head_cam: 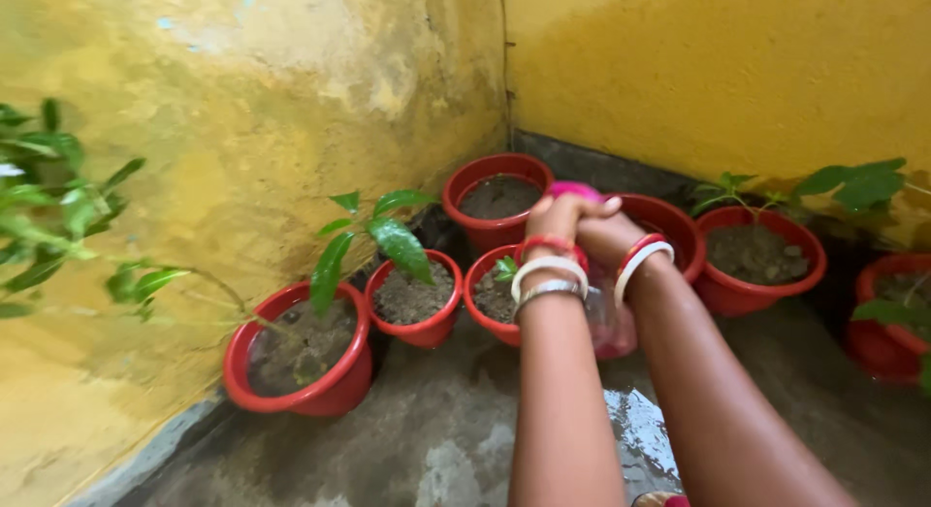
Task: The person sprays water on different potted plants in a line on the floor using a spray bottle.
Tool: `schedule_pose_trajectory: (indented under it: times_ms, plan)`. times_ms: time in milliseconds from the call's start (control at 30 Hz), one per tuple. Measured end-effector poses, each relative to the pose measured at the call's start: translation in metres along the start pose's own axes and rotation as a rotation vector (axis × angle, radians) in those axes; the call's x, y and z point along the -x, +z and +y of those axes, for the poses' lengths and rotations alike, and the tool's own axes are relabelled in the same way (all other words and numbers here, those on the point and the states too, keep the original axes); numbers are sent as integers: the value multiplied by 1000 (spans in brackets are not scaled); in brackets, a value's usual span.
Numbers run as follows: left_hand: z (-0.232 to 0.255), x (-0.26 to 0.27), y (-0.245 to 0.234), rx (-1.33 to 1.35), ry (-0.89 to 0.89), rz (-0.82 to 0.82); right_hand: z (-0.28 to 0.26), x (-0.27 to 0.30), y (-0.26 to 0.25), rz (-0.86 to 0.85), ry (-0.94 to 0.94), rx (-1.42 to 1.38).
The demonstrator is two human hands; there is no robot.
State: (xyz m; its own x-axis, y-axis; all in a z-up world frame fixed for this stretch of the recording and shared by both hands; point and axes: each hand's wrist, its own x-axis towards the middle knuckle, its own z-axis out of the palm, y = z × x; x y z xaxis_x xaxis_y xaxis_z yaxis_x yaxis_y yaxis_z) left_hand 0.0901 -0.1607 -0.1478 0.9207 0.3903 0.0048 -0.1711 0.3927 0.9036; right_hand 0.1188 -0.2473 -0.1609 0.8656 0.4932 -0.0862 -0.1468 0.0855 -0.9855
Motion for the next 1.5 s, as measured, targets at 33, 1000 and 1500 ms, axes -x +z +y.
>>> schedule_pose_trajectory:
  times_ms: [33,1000,1500]
  plan:
    - [-13,4,-5,1,-9,-14,10,-1,-5,1,-5,161]
    - [-83,53,-75,264,-209,201,135,4,10,6,182,348]
    - [-99,43,-95,282,-243,177,169,-15,14,94,167,321]
